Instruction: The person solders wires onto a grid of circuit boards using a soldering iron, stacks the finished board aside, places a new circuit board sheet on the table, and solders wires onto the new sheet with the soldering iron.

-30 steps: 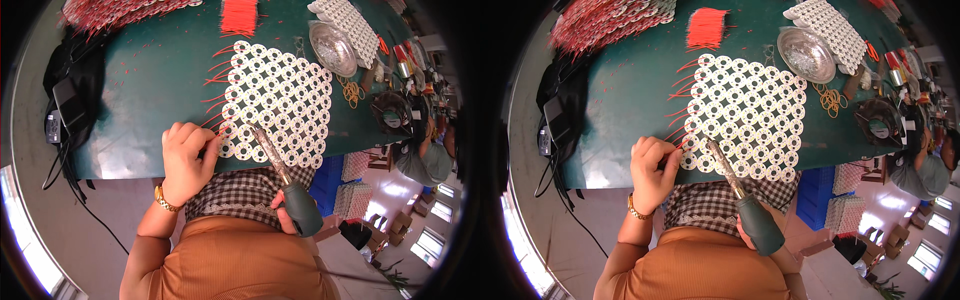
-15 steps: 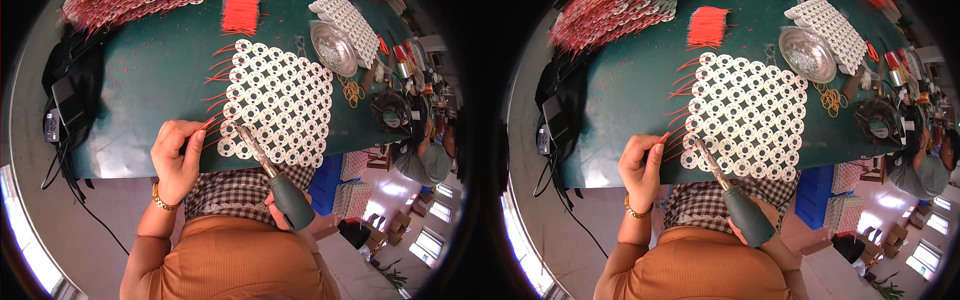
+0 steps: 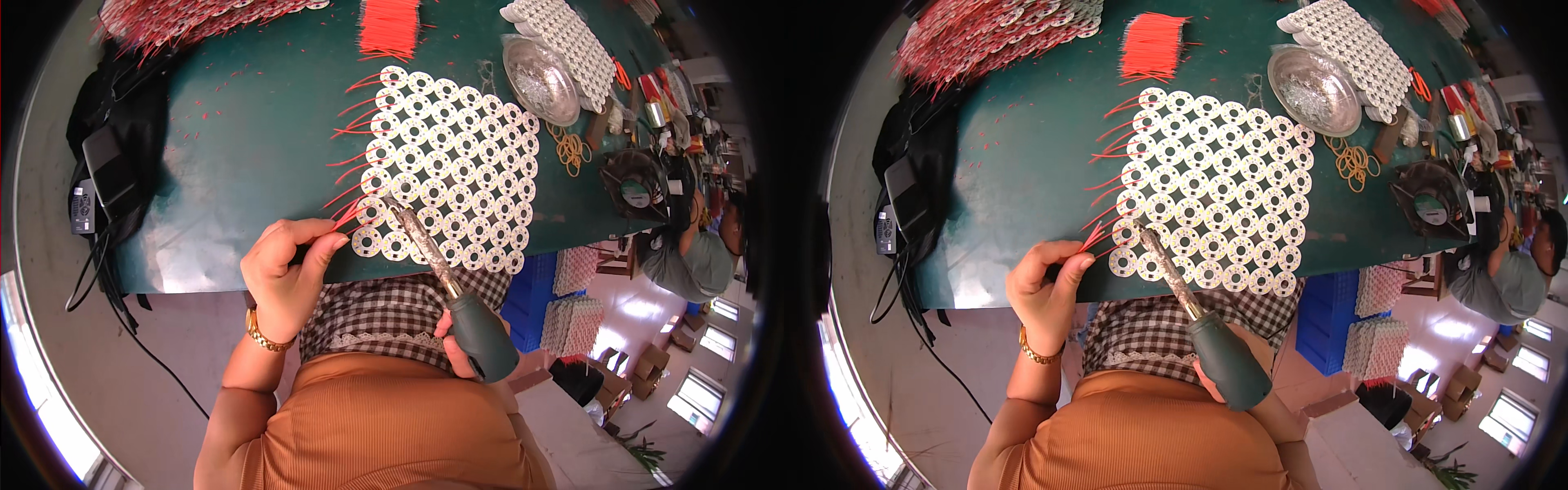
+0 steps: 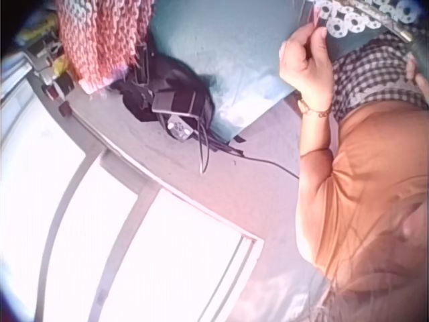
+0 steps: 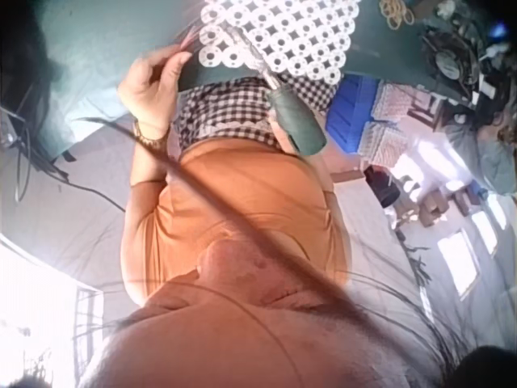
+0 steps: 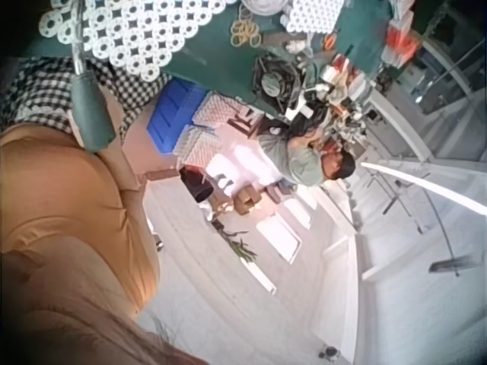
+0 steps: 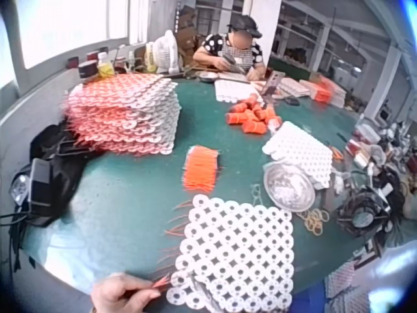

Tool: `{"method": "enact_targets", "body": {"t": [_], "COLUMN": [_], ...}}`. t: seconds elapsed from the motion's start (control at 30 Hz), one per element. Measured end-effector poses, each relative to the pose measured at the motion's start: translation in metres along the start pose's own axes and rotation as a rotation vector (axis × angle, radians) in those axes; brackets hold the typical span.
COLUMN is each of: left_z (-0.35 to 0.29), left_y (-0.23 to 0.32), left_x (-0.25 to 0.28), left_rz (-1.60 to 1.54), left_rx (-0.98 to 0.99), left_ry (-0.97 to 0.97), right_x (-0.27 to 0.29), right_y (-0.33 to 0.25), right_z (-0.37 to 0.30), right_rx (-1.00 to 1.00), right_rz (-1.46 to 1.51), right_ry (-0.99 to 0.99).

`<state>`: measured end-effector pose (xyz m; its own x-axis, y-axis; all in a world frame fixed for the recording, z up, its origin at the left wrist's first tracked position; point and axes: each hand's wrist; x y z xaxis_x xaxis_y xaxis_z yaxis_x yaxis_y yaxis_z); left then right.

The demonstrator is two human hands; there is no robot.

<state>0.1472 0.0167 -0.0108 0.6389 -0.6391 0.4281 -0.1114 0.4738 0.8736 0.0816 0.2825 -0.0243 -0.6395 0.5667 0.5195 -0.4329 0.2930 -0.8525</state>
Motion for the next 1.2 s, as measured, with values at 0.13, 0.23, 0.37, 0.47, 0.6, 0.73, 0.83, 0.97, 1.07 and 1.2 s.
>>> {"method": "enact_targets", "body": {"t": [0.13,0.23,0.37,0.47,0.6,0.73,0.83,0.97,1.07,1.2], "left_z": [-0.005,-0.007,-0.012,-0.011,-0.011,-0.011,-0.011,-0.011,-0.011,-0.011], "left_y": [-0.001,0.000,0.000,0.000,0.001,-0.001,-0.001,-0.001,0.000,0.000], "left_x": [0.006,0.006,0.003,0.000,-0.003,-0.006,-0.008,-0.007,-0.008,-0.006], "left_rz": [0.122,0.243,0.397,0.414,0.432,0.447,0.474,0.475,0.486,0.501], "left_rx": [-0.140,-0.177,-0.169,-0.149,-0.132,-0.129,-0.144,-0.131,-0.138,-0.135], "left_ry": [0.001,-0.023,-0.060,-0.067,-0.032,-0.016,-0.026,-0.031,-0.040,-0.037], "right_x": [0.003,0.008,0.015,0.019,0.007,-0.005,-0.002,-0.011,-0.011,-0.005], "right_y": [-0.002,-0.021,-0.014,-0.010,-0.009,-0.006,-0.001,-0.018,-0.011,0.055], "right_z": [-0.006,0.010,0.022,0.026,0.004,-0.019,-0.023,-0.007,-0.005,-0.022], "right_rx": [-0.184,-0.356,-0.819,-1.156,-0.855,-0.226,-0.180,-0.189,-0.048,0.834], "right_rz": [0.399,0.396,0.313,0.231,0.176,0.133,0.042,-0.025,-0.066,-1.033], "right_ry": [0.065,0.102,-0.245,-0.508,-0.314,0.088,-0.024,0.177,0.231,0.527]}}
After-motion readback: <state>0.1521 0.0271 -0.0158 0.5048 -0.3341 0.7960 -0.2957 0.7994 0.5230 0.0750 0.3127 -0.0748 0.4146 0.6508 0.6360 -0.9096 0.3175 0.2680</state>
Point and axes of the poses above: each hand's wrist, its own z-axis towards the middle knuckle, its own x-axis out of the back of the hand, y = z × x, and after that the axes turned 3 degrees about -y, right-handed
